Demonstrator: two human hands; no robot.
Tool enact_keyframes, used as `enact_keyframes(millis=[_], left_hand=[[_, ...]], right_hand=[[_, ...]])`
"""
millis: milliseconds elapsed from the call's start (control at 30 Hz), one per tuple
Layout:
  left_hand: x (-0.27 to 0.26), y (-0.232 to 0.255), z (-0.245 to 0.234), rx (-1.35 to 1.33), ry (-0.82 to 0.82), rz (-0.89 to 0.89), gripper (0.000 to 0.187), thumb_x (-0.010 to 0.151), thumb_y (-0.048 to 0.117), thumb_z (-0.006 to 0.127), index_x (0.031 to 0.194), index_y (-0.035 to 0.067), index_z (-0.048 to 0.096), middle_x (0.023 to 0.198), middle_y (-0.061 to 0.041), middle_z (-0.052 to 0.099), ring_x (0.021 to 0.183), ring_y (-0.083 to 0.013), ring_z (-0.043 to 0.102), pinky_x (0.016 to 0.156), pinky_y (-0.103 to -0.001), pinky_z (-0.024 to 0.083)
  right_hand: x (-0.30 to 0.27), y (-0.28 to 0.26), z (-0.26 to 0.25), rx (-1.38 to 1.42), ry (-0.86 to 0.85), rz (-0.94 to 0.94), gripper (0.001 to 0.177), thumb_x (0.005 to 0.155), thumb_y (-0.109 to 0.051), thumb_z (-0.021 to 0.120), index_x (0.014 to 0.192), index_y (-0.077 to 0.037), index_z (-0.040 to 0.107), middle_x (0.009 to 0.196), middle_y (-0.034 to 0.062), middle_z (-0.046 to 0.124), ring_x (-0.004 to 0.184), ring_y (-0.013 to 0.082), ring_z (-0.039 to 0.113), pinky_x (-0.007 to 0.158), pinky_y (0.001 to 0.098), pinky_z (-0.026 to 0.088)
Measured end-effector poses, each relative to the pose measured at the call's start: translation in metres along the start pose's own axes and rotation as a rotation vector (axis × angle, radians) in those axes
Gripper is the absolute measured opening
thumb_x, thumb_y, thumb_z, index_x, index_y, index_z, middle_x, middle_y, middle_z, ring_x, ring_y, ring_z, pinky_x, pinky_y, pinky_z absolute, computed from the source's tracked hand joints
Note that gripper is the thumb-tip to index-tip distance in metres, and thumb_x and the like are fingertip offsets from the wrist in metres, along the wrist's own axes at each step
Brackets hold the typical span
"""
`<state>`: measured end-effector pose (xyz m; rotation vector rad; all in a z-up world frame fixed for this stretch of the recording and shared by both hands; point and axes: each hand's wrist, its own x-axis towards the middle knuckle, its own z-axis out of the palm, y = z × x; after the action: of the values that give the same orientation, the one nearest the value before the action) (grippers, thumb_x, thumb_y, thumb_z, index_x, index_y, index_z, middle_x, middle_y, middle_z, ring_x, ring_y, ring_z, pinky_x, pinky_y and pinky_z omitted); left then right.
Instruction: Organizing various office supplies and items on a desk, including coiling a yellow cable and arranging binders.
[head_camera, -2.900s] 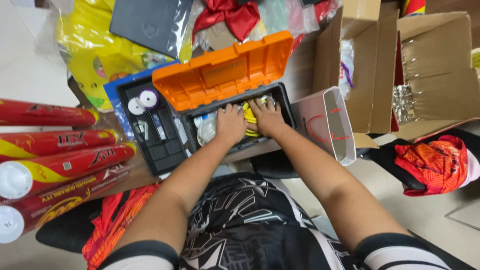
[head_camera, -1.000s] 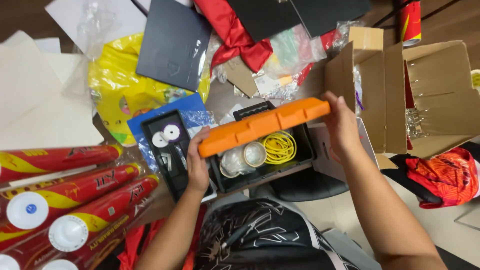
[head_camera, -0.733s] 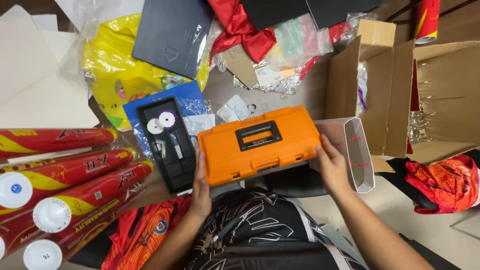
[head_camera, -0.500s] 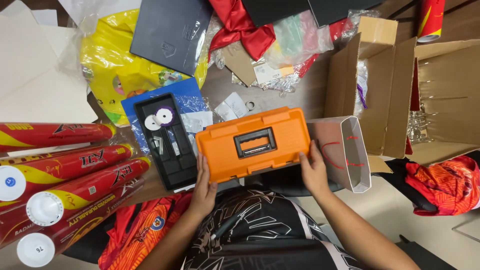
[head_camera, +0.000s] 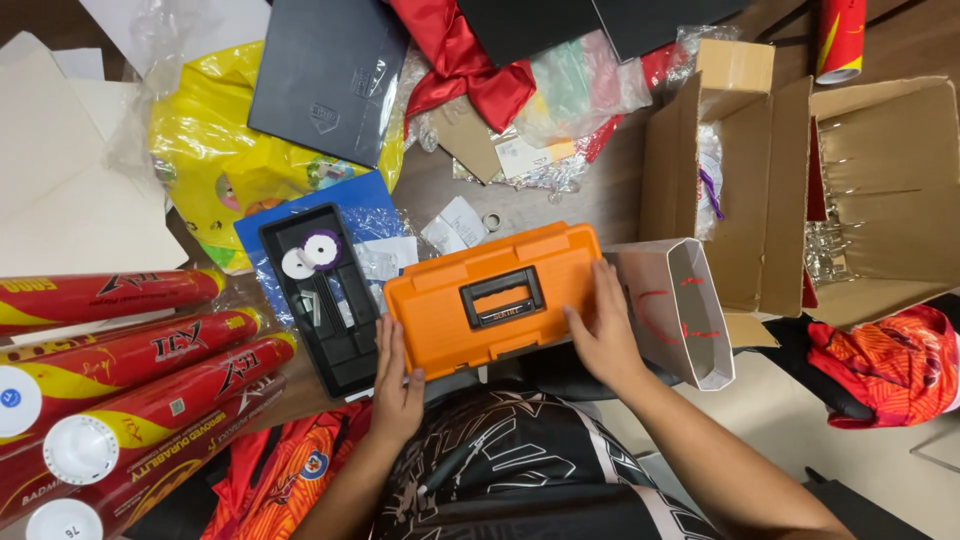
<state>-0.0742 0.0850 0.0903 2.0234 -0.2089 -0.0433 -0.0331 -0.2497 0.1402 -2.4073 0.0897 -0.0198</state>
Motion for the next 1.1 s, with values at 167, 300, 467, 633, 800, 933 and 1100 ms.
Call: enact_keyframes(millis=[167,300,467,633,800,933,1100], left_hand=[[0.05,0.023,-0.007,-0.002,0.078,0.051,0.053,0.105,0.012,0.056,0.152,-0.005,0.041,0.163,-0.024,0.036,0.157,-0.0384,0.027,0.126,-0.044,0.027],[0.096,0.035,-0.01,-0.035,0.103,0.056,0.039,0.101,0.008,0.06,0.138,-0.005,0.058,0.146,-0.021,0.059,0.143,-0.0334,0.053,0.119,-0.041,0.041],[0.161,0.024,-0.006,-0.045,0.092,0.087,0.036,0.1,0.007,0.06,0.135,-0.002,0.062,0.141,-0.021,0.062,0.137,-0.0338,0.057,0.115,-0.04,0.043],[0.223,0.01,0.002,-0.076,0.072,0.075,0.034,0.099,0.007,0.061,0.132,-0.001,0.063,0.136,-0.02,0.065,0.131,-0.0332,0.062,0.111,-0.038,0.045],[0.264,-0.001,0.015,-0.148,0.036,0.03,0.029,0.099,0.005,0.061,0.127,-0.001,0.065,0.126,-0.016,0.071,0.12,-0.028,0.068,0.104,-0.035,0.05],[0.284,-0.003,0.024,-0.181,-0.005,0.018,0.029,0.098,0.004,0.062,0.126,-0.001,0.066,0.122,-0.015,0.071,0.117,-0.0258,0.069,0.1,-0.033,0.051],[0.304,-0.002,0.038,-0.208,-0.047,0.0,0.025,0.098,0.003,0.062,0.122,0.0,0.068,0.116,-0.013,0.074,0.11,-0.0233,0.072,0.094,-0.031,0.054]], right_hand=[[0.095,-0.027,0.022,0.221,0.02,0.016,0.064,0.094,-0.013,0.069,0.15,0.003,0.042,0.15,0.0238,0.051,0.142,0.0365,0.047,0.117,0.0441,0.037],[0.199,0.051,0.107,0.692,0.079,0.148,0.055,0.093,-0.012,0.067,0.144,0.0,0.05,0.138,0.0154,0.063,0.134,0.0264,0.06,0.111,0.0434,0.051],[0.316,0.081,0.133,1.305,0.071,0.59,0.055,0.098,-0.018,0.055,0.15,-0.006,0.042,0.14,0.0111,0.061,0.129,0.0251,0.06,0.106,0.044,0.047],[0.414,0.156,0.177,1.617,0.229,0.634,0.052,0.1,-0.019,0.053,0.149,-0.005,0.041,0.136,0.0134,0.06,0.121,0.0261,0.065,0.102,0.0414,0.052],[0.46,0.153,0.157,1.388,0.156,1.005,0.028,0.099,-0.038,0.06,0.11,-0.012,0.057,0.094,0.0028,0.058,0.075,0.0196,0.065,0.057,0.034,0.051],[0.472,0.195,0.171,1.393,0.142,1.008,0.027,0.102,-0.033,0.066,0.091,-0.011,0.057,0.073,0.0008,0.059,0.061,0.0148,0.063,0.049,0.0276,0.048],[0.442,0.169,0.154,1.511,0.211,0.867,0.022,0.102,-0.023,0.062,0.087,-0.009,0.053,0.063,0.0045,0.058,0.053,0.0168,0.06,0.048,0.027,0.054]])
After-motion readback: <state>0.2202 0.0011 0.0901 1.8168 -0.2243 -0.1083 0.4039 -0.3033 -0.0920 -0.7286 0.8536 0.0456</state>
